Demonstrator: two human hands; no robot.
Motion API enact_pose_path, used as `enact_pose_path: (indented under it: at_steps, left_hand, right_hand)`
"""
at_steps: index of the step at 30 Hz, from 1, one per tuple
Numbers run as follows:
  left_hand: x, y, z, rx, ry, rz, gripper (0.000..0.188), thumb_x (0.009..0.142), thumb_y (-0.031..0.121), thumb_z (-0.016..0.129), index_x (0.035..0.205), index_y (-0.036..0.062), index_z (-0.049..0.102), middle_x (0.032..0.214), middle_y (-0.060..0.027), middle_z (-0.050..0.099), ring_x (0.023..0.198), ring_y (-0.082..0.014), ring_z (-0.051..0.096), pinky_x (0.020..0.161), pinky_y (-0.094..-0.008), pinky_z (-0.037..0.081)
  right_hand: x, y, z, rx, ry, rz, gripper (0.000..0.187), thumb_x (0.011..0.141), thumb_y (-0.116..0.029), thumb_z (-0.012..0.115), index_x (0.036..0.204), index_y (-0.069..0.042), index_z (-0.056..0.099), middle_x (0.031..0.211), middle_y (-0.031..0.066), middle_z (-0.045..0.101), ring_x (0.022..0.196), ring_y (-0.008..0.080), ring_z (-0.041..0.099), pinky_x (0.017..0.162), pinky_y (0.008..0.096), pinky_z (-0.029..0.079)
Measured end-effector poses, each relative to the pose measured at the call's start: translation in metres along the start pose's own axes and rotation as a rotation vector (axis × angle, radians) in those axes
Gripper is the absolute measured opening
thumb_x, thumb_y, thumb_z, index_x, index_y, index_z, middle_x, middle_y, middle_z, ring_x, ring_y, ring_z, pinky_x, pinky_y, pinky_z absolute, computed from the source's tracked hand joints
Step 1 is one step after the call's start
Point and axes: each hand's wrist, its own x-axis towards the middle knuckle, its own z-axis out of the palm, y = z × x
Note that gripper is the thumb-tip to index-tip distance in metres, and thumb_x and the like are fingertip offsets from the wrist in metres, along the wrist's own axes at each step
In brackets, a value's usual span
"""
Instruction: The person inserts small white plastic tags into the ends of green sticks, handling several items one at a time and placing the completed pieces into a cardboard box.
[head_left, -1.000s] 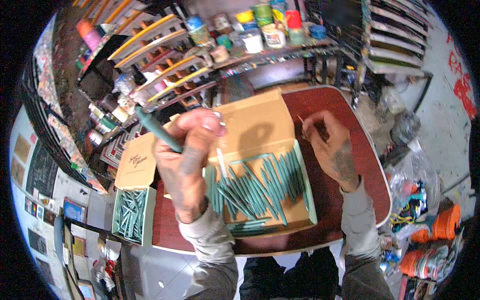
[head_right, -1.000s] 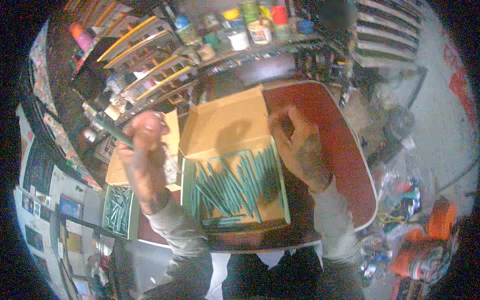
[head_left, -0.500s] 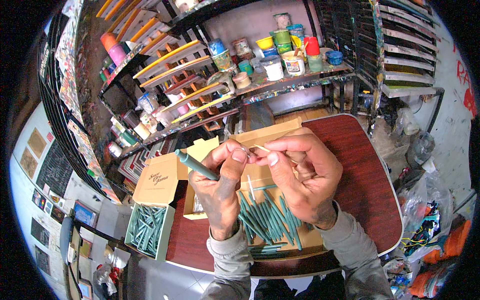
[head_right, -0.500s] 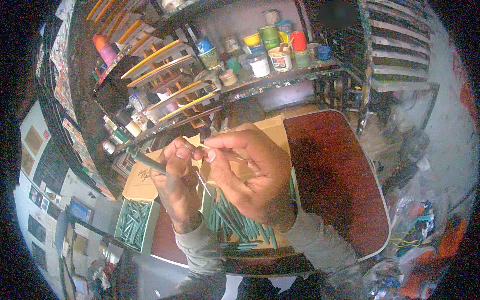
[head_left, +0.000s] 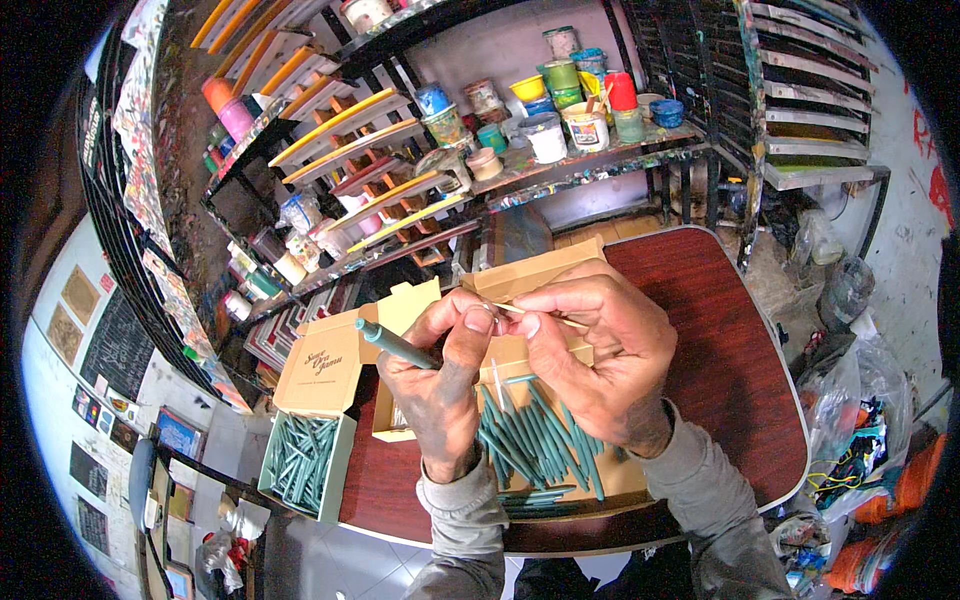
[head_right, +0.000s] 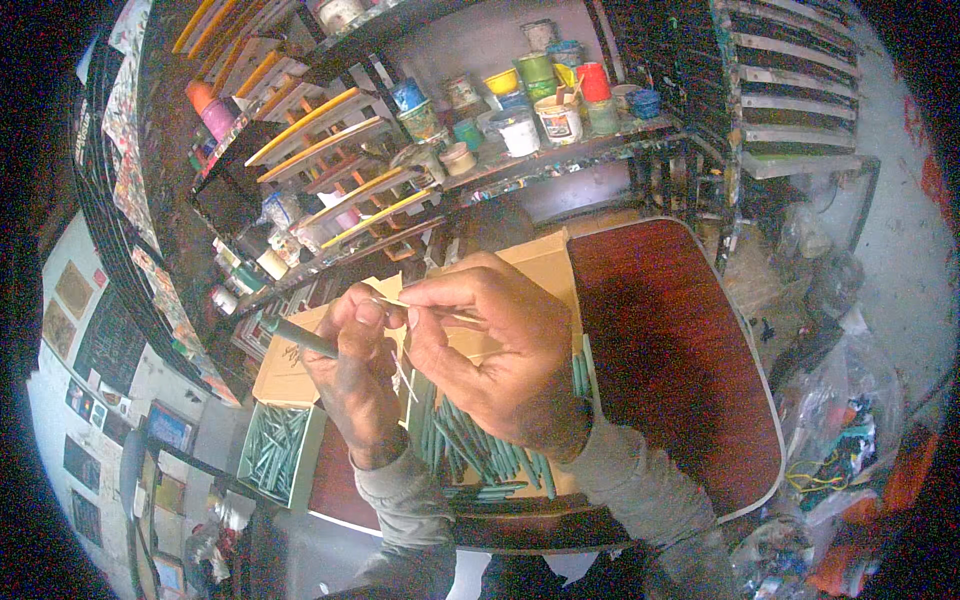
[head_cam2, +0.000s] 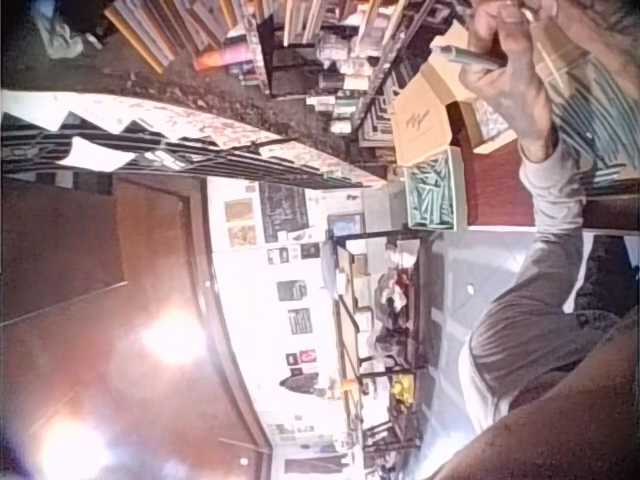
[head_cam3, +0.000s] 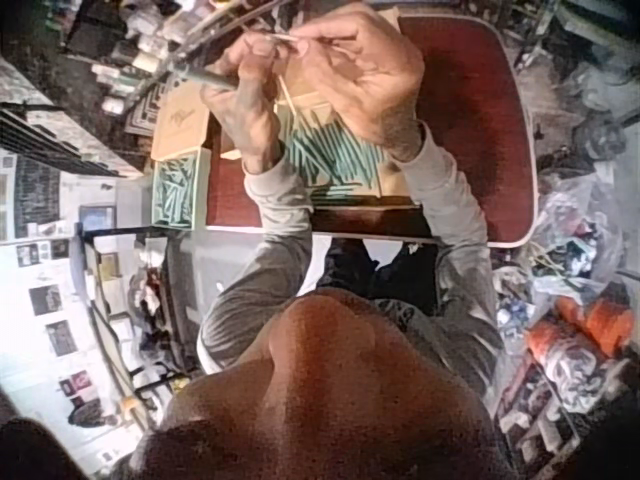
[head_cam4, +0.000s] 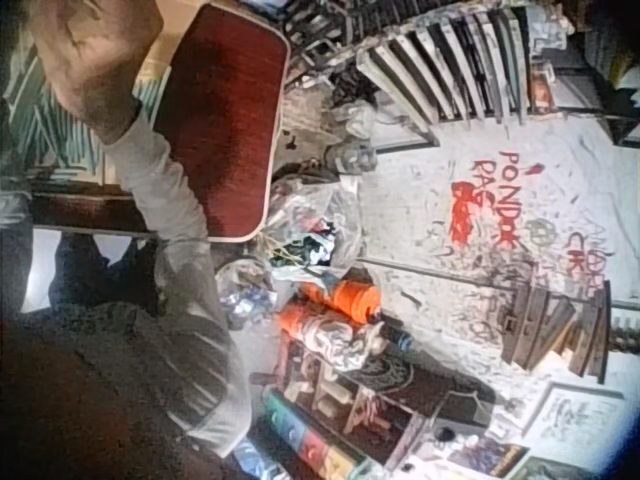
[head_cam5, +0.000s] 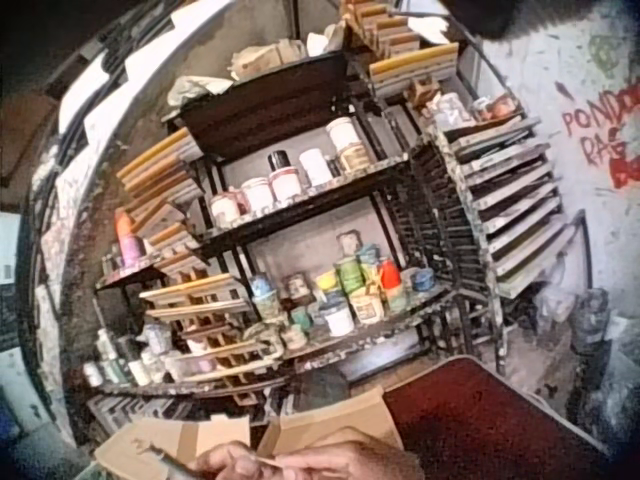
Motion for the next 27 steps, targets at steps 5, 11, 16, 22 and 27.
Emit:
enact_pose_path:
  at_steps: [5, 11, 16, 22, 27]
  left_hand:
    - [0.0, -0.0003, 0.0006, -0.014, 0.002, -0.011, 0.028, 0.082, 0.033, 0.069, 0.08, 0.0066, 0.061, 0.07, 0.0006, 0.058, 0.048, 0.0009, 0.035, 0.041, -0.016, 0.022]
    - [0.001, -0.0017, -0.0015, -0.003, 0.005, 0.002, 0.027, 0.082, 0.032, 0.069, 0.081, 0.0061, 0.061, 0.07, -0.0002, 0.059, 0.049, 0.0008, 0.037, 0.041, -0.0157, 0.023]
    - [0.0013, -0.0036, -0.0021, 0.007, 0.011, 0.014, 0.027, 0.082, 0.031, 0.069, 0.081, 0.0055, 0.062, 0.07, -0.0003, 0.06, 0.049, 0.0005, 0.038, 0.041, -0.0159, 0.023]
    - [0.0012, -0.0015, -0.0082, -0.093, -0.057, 0.029, 0.017, 0.089, 0.009, 0.065, 0.079, -0.0051, 0.064, 0.076, -0.0073, 0.065, 0.072, -0.0122, 0.058, 0.071, -0.0259, 0.047]
    - [0.0011, -0.0035, -0.0041, -0.026, -0.002, 0.012, 0.024, 0.083, 0.027, 0.069, 0.08, 0.0041, 0.063, 0.07, -0.0021, 0.062, 0.052, -0.0018, 0.041, 0.046, -0.018, 0.026]
  right_hand:
    - [0.0008, 0.0003, 0.0006, 0.028, 0.007, 0.01, 0.014, 0.088, 0.007, 0.059, 0.102, 0.007, 0.059, 0.097, 0.0139, 0.061, 0.087, 0.0159, 0.062, 0.078, 0.0283, 0.052]
    - [0.0012, 0.0022, 0.0043, 0.089, 0.069, 0.067, 0.018, 0.081, 0.007, 0.066, 0.097, 0.0, 0.062, 0.091, 0.0118, 0.064, 0.084, 0.018, 0.067, 0.074, 0.0298, 0.059]
    - [0.0017, 0.0013, -0.0009, -0.018, -0.022, -0.007, 0.014, 0.087, 0.008, 0.058, 0.101, 0.006, 0.059, 0.096, 0.0134, 0.061, 0.086, 0.0151, 0.061, 0.076, 0.0274, 0.052]
    - [-0.0004, 0.0021, 0.005, 0.071, 0.033, 0.041, 0.015, 0.088, 0.007, 0.059, 0.102, 0.006, 0.059, 0.096, 0.0133, 0.061, 0.087, 0.0149, 0.061, 0.076, 0.027, 0.052]
    - [-0.0009, 0.0025, 0.005, 0.11, 0.057, 0.09, 0.016, 0.084, 0.007, 0.062, 0.1, 0.003, 0.061, 0.097, 0.0122, 0.061, 0.088, 0.0174, 0.065, 0.076, 0.0288, 0.057]
